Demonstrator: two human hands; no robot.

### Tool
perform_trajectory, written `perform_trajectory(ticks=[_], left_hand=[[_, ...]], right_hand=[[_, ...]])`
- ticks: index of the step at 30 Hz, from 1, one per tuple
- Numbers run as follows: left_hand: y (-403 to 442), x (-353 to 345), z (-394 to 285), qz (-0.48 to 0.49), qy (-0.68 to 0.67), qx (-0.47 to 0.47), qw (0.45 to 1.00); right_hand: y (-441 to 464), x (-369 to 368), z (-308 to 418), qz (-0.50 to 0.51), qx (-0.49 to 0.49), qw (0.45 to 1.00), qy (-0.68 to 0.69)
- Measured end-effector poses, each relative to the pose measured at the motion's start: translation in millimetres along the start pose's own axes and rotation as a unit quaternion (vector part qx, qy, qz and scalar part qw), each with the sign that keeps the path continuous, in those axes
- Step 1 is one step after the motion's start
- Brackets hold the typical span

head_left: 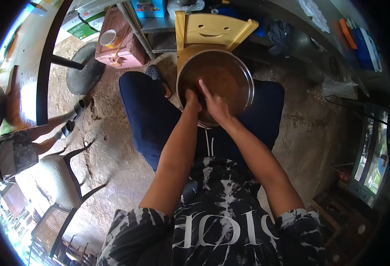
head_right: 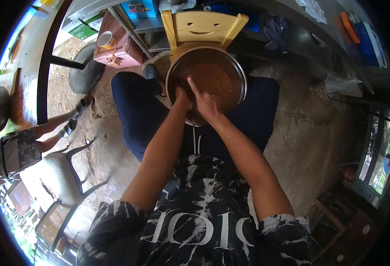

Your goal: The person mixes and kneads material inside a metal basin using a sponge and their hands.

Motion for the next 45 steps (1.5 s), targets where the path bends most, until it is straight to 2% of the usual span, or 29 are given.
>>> perform_trajectory(ticks=[3, 5, 6, 8, 10, 12, 13, 15, 18, 19, 20, 22, 23, 25, 26, 28, 29, 30, 31, 32, 34, 35, 37, 38, 40, 41, 43, 44, 45], left_hand=[[8, -6, -5, -0.002, 0.049, -0.021, 0.999], [11, 13, 1, -0.014, 0.067, -0.035, 0.997], [11, 19, 5, -0.044, 0.054, -0.013, 0.997], [11, 9, 7, -0.055, 0.05, 0.008, 0.997], [3, -7, 1, 0.025, 0.046, -0.01, 0.999], [1, -5, -1, -0.023, 0.049, -0.01, 0.999], [-4, 2, 0, -0.066, 0.06, -0.007, 0.996], [-3, 1, 0, -0.057, 0.081, -0.005, 0.995], [10, -9, 2, 0.002, 0.063, -0.019, 0.998], [12, -9, -3, 0.039, 0.023, -0.038, 0.998], [15, -1, -3, 0.029, 0.019, -0.04, 0.999], [-9, 5, -3, -0.12, 0.105, 0.025, 0.987], [-7, 4, -2, -0.116, 0.106, 0.023, 0.987], [-1, -15, -6, 0.007, 0.023, -0.017, 1.0], [4, -16, -5, 0.006, 0.019, -0.021, 1.0], [-22, -12, -8, -0.094, 0.007, 0.018, 0.995], [-12, 0, -4, -0.099, 0.007, 0.019, 0.995], [14, 12, 6, -0.076, 0.031, 0.023, 0.996], [30, 10, 11, -0.048, 0.055, 0.025, 0.997], [30, 7, 13, -0.044, 0.056, 0.024, 0.997], [26, 5, 4, -0.033, 0.053, -0.029, 0.998], [27, 5, 1, -0.039, 0.046, -0.032, 0.998], [14, 17, 9, -0.153, 0.062, 0.022, 0.986], [8, 12, 6, -0.148, 0.065, 0.022, 0.987], [2, 0, 1, -0.095, 0.092, 0.026, 0.991], [3, -6, -1, -0.092, 0.089, 0.024, 0.992], [9, 8, -1, -0.121, 0.055, -0.005, 0.991], [11, 16, 3, -0.126, 0.055, -0.002, 0.991], [11, 12, 5, -0.101, 0.076, 0.003, 0.992]], right_hand=[[11, 1, -8, 0.001, 0.015, 1.0, -0.023], [13, 53, 21, -0.199, 0.079, 0.976, 0.031], [8, 53, 15, -0.196, 0.071, 0.977, 0.033], [21, 32, -14, -0.021, 0.016, 0.999, -0.043], [25, 38, -15, -0.032, -0.002, 0.998, -0.049], [14, 62, -4, -0.221, 0.028, 0.974, 0.037], [7, 56, -6, -0.216, 0.024, 0.975, 0.04], [6, 24, -11, -0.016, 0.002, 0.998, 0.054], [12, 28, 2, -0.057, 0.04, 0.997, -0.038], [12, 42, 14, -0.168, 0.087, 0.982, 0.024], [12, 40, 17, -0.159, 0.088, 0.983, 0.03], [10, 25, 2, -0.058, 0.027, 0.997, 0.05], [13, 28, -1, -0.061, 0.028, 0.997, 0.048], [20, 24, -6, -0.024, 0.004, 1.0, -0.018], [22, 24, -5, -0.021, 0.009, 1.0, -0.018], [15, 64, 33, -0.212, 0.103, 0.972, -0.012], [12, 62, 30, -0.209, 0.101, 0.973, -0.009], [16, 39, 13, -0.06, 0.032, 0.997, -0.037], [15, 18, -6, 0.087, -0.035, 0.993, -0.067], [15, 17, -10, 0.083, -0.035, 0.994, -0.069], [21, 43, 3, -0.115, 0.04, 0.992, 0.02], [23, 39, 2, -0.108, 0.045, 0.993, 0.024], [16, 47, -3, -0.132, 0.055, 0.99, 0.014], [17, 49, -8, -0.137, 0.055, 0.989, 0.011], [24, 28, -29, 0.005, -0.036, 0.999, -0.027], [25, 27, -31, 0.004, -0.032, 0.999, -0.029], [16, 55, -6, -0.173, 0.025, 0.984, 0.012], [12, 54, -6, -0.169, 0.022, 0.985, 0.013], [10, 40, -9, -0.082, 0.022, 0.996, -0.016]])
Point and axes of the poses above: each hand's wrist, its own y-axis towards the middle knuckle, its own x-axis out of the back of the hand, z = x × y, the point moved 8 cm from there along y, towards the middle knuckle, and after that the axes turned 5 degrees about -z, right-handed, at the moved point
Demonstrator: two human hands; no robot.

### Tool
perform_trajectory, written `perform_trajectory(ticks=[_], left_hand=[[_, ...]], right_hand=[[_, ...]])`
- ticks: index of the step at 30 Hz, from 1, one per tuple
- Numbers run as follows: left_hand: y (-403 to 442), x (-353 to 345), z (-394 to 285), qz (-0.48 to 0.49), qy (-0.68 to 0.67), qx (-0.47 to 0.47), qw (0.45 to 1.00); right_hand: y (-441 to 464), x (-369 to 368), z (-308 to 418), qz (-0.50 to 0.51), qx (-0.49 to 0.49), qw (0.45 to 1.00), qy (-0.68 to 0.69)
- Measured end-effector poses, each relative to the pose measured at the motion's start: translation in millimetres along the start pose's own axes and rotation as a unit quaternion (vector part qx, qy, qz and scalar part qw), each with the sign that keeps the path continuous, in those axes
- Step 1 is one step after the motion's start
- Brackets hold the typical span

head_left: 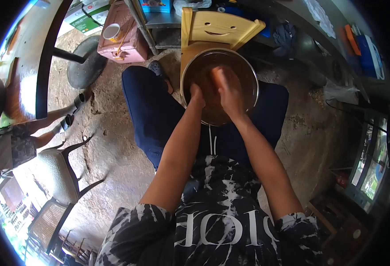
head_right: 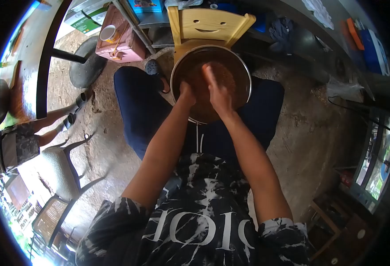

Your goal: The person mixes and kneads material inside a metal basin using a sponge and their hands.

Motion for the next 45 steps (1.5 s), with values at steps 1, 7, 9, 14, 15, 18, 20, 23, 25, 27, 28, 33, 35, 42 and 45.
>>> perform_trajectory(ticks=[1, 7, 9, 14, 15, 18, 20, 23, 25, 27, 28, 33, 35, 42, 45], left_hand=[[1, -11, -2, 0.031, 0.021, -0.002, 0.999], [-11, -12, -4, -0.041, -0.048, 0.016, 0.998], [-17, -12, 0, -0.033, -0.006, 0.018, 0.999], [-8, -18, -6, 0.018, 0.018, -0.003, 1.0], [-23, -15, -11, -0.029, 0.035, 0.013, 0.999], [20, 11, 17, -0.047, 0.128, 0.009, 0.991], [28, 2, 1, -0.012, 0.197, -0.022, 0.98], [-25, -24, -44, -0.038, 0.673, -0.172, 0.718], [-28, -42, -50, -0.065, 0.775, -0.378, 0.502], [-26, -42, -42, -0.031, 0.811, -0.427, 0.398], [-34, -52, -38, 0.007, 0.826, -0.48, 0.294], [-8, -55, -31, 0.02, 0.832, -0.508, 0.22], [1, -50, -31, 0.034, 0.843, -0.48, 0.24], [16, -62, -53, 0.063, 0.848, -0.457, 0.262], [-4, -67, -68, 0.125, 0.758, -0.479, 0.425]], right_hand=[[0, -10, -5, 0.084, 0.006, 0.996, -0.029], [2, 42, -14, -0.091, -0.105, 0.99, -0.032], [-12, 26, -35, -0.013, -0.141, 0.988, -0.054], [6, 28, -1, -0.077, 0.027, 0.994, -0.072], [3, 38, 7, -0.137, 0.038, 0.988, -0.058], [-19, -13, -40, 0.146, -0.178, 0.973, -0.02], [-11, -8, -42, 0.122, -0.152, 0.979, -0.05], [-9, -1, -46, 0.131, -0.163, 0.975, -0.075], [-19, 7, -59, 0.065, -0.206, 0.974, -0.063], [-24, 4, -66, 0.076, -0.214, 0.973, -0.041], [-22, 6, -66, 0.079, -0.213, 0.973, -0.028], [-24, 4, -77, 0.107, -0.271, 0.956, -0.022], [-26, 5, -79, 0.105, -0.276, 0.955, -0.018], [-20, 13, -87, 0.058, -0.249, 0.967, 0.017], [-16, 17, -84, 0.041, -0.223, 0.974, 0.005]])
Point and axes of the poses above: each hand's wrist, its own y-axis towards the middle knuckle, its own x-axis out of the back of the hand, z = x × y, the point moved 8 cm from there along y, towards the middle knuckle, and after that the axes turned 5 degrees about -z, right-handed, at the moved point
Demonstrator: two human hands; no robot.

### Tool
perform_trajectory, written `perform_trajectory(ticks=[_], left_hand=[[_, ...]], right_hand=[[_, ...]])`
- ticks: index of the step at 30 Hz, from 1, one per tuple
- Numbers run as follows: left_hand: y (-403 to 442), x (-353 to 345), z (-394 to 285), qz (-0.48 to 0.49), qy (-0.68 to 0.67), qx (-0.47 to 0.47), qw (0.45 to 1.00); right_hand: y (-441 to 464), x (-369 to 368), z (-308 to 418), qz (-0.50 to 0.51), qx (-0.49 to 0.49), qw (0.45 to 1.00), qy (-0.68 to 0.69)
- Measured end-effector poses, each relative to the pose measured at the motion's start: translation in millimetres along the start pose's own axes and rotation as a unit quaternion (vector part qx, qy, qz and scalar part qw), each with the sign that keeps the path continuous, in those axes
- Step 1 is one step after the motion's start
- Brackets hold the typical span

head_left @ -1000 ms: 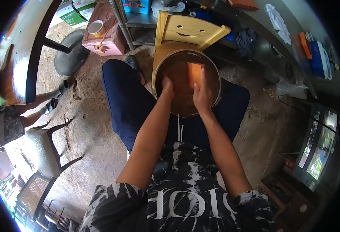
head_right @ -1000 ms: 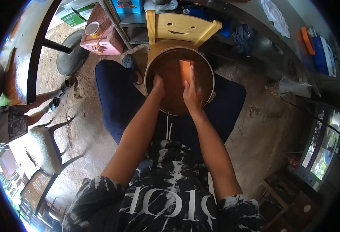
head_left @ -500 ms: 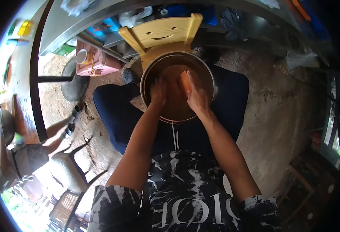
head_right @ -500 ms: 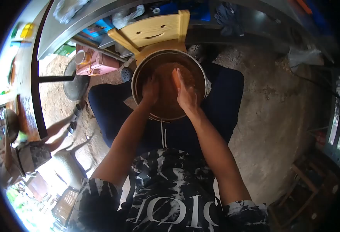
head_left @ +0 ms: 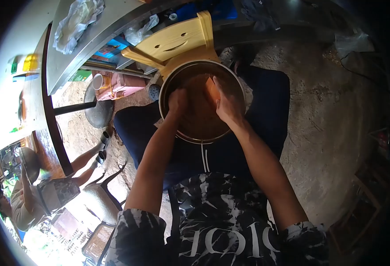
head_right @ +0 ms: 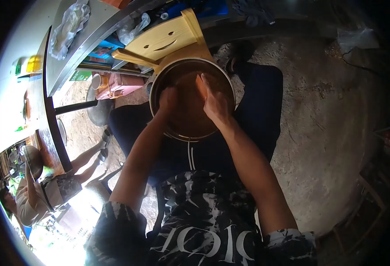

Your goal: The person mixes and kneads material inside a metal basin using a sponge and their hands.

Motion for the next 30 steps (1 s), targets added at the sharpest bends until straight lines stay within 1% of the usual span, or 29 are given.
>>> perform_trajectory(ticks=[1, 2, 3, 4, 5, 7, 8, 9, 10, 11, 12, 13, 14, 16, 17, 18, 19, 20, 22, 23, 25, 26, 27, 28, 29, 30], left_hand=[[-6, 19, 1, -0.088, -0.17, 0.003, 0.982], [-5, 14, 6, -0.091, -0.168, 0.007, 0.982], [1, -15, 12, -0.015, -0.105, -0.014, 0.994], [2, -27, 2, 0.06, -0.043, -0.036, 0.997], [-4, -25, -4, 0.056, -0.046, -0.033, 0.997], [-18, 19, -29, 0.018, -0.114, 0.09, 0.989], [-21, 13, -26, 0.012, -0.12, 0.095, 0.988], [-31, -2, 2, -0.025, -0.273, 0.244, 0.93], [-46, -17, 19, -0.06, -0.414, 0.379, 0.825], [-53, -26, 14, -0.066, -0.421, 0.381, 0.82], [-66, -35, 7, -0.109, -0.521, 0.415, 0.738], [-75, -40, 0, -0.15, -0.611, 0.438, 0.642], [-76, -37, -3, -0.154, -0.616, 0.435, 0.638], [-77, -45, -9, -0.061, -0.597, 0.498, 0.626], [-73, -46, -6, -0.066, -0.604, 0.495, 0.621], [-67, -60, 4, -0.083, -0.624, 0.478, 0.613], [-67, -63, 8, -0.099, -0.641, 0.463, 0.604], [-68, -67, 12, -0.102, -0.645, 0.465, 0.598], [-64, -63, 4, -0.125, -0.759, 0.405, 0.495], [-63, -59, 2, -0.123, -0.762, 0.4, 0.494], [-57, -45, -2, -0.125, -0.782, 0.366, 0.489], [-54, -41, -1, -0.127, -0.786, 0.363, 0.484], [-61, -34, -6, -0.117, -0.775, 0.411, 0.465], [-72, -39, -5, -0.105, -0.761, 0.46, 0.445], [-75, -39, -3, -0.106, -0.761, 0.463, 0.442], [-75, -47, 2, -0.103, -0.755, 0.473, 0.442]], right_hand=[[0, 3, 6, -0.029, 0.029, 0.999, -0.009], [0, 0, 9, -0.026, 0.034, 0.999, -0.007], [0, -4, 10, -0.004, 0.017, 1.0, -0.009], [0, -7, 10, 0.016, 0.001, 1.0, -0.012], [0, -6, 13, 0.018, 0.006, 1.0, -0.016], [-3, 22, 37, -0.117, 0.12, 0.984, 0.054], [-4, 25, 44, -0.112, 0.127, 0.984, 0.05], [-6, 31, 55, -0.136, 0.15, 0.978, 0.057], [-8, 37, 64, -0.16, 0.174, 0.97, 0.064], [-13, 30, 66, -0.155, 0.182, 0.969, 0.06], [-17, 13, 63, -0.109, 0.185, 0.975, 0.055], [-20, 0, 65, -0.064, 0.187, 0.979, 0.049], [-21, -3, 66, -0.064, 0.194, 0.978, 0.045], [-13, -23, 59, 0.065, 0.105, 0.992, -0.008], [-12, -24, 63, 0.066, 0.114, 0.991, -0.014], [-13, -8, 72, -0.026, 0.157, 0.987, 0.036], [-19, 6, 77, -0.114, 0.196, 0.97, 0.087], [-20, 4, 76, -0.108, 0.199, 0.97, 0.084], [-25, -11, 69, -0.079, 0.219, 0.971, -0.052], [-24, -15, 67, -0.083, 0.222, 0.97, -0.057], [-16, -29, 70, 0.005, 0.167, 0.986, -0.027], [-14, -32, 76, 0.007, 0.172, 0.985, -0.032], [-21, -11, 107, -0.086, 0.234, 0.968, -0.01], [-33, 6, 126, -0.176, 0.291, 0.94, 0.015], [-38, 0, 121, -0.172, 0.292, 0.941, 0.015], [-36, -26, 105, -0.053, 0.251, 0.967, 0.011]])
Point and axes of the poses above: each hand's wrist, its own y-axis towards the middle knuckle, its own x-axis out of the back of the hand, z = x × y, the point moved 8 cm from there along y, towards the middle knuckle, and after that the axes turned 5 degrees about -z, right-handed, at the moved point
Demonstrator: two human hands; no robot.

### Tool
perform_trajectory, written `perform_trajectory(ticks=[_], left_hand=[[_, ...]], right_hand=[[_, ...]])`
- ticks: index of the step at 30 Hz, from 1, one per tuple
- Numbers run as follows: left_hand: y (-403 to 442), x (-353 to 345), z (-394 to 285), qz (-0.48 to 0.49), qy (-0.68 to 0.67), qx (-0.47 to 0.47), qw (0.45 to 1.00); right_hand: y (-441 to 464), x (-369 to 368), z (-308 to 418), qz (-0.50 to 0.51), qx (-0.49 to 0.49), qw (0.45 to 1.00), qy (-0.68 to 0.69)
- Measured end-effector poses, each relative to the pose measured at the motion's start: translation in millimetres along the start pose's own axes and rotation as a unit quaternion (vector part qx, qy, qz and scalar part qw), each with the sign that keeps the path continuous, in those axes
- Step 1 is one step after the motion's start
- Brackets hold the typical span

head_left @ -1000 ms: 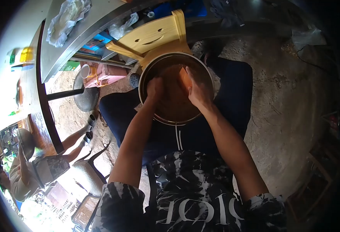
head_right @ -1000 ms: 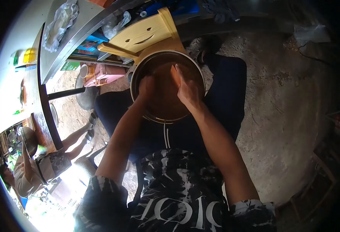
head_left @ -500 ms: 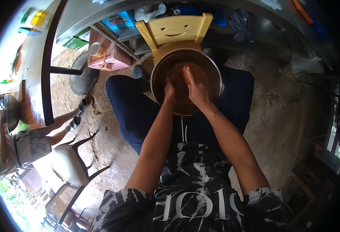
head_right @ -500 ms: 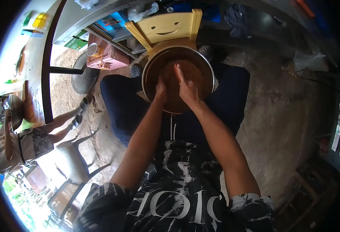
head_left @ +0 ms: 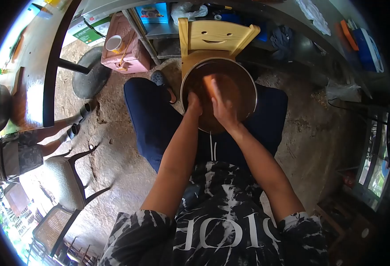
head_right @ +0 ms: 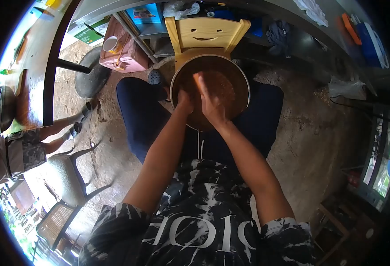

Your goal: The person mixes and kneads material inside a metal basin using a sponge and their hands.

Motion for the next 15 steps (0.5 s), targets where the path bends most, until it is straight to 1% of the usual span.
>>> perform_trajectory(ticks=[1, 2, 4, 5, 7, 8, 10, 11, 12, 13, 14, 15], left_hand=[[8, 1, 2, -0.007, 0.006, 0.004, 1.0], [14, 0, 4, -0.002, 0.004, 0.001, 1.0], [24, -11, -1, 0.103, -0.019, -0.067, 0.992], [33, -8, 1, 0.096, -0.028, -0.067, 0.993], [46, 1, 15, 0.063, -0.014, -0.014, 0.998], [45, 2, 18, 0.058, -0.017, -0.012, 0.998], [40, 5, 17, -0.027, 0.053, -0.006, 0.998], [42, 1, 15, -0.023, 0.05, -0.01, 0.998], [57, 0, 20, 0.017, 0.027, -0.039, 0.999], [58, -4, 18, 0.055, 0.004, -0.068, 0.996], [65, -7, 16, 0.053, -0.004, -0.07, 0.996], [62, -2, 16, -0.005, 0.03, -0.043, 0.999]], right_hand=[[-7, -20, -10, 0.114, -0.046, 0.992, 0.022], [-6, -21, -14, 0.11, -0.041, 0.993, 0.019], [4, -13, -14, 0.056, -0.028, 0.997, -0.051], [6, -13, -14, 0.065, -0.022, 0.996, -0.049], [16, 17, -7, -0.061, -0.048, 0.997, 0.031], [16, 15, -9, -0.057, -0.048, 0.997, 0.032], [14, 14, -1, -0.071, 0.087, 0.993, -0.029], [2, -20, -33, 0.124, -0.017, 0.989, -0.074], [6, -17, -30, 0.124, -0.012, 0.989, -0.076], [14, 0, -20, 0.034, 0.011, 0.997, -0.064], [21, 14, -11, -0.054, 0.035, 0.997, -0.049], [25, 15, -6, -0.045, 0.038, 0.997, -0.047]])
Point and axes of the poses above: each hand's wrist, its own y-axis towards the middle knuckle, its own x-axis out of the back of the hand, z = x × y, the point moved 8 cm from there along y, towards the middle knuckle, and after that the axes turned 5 degrees about -z, right-handed, at the moved point
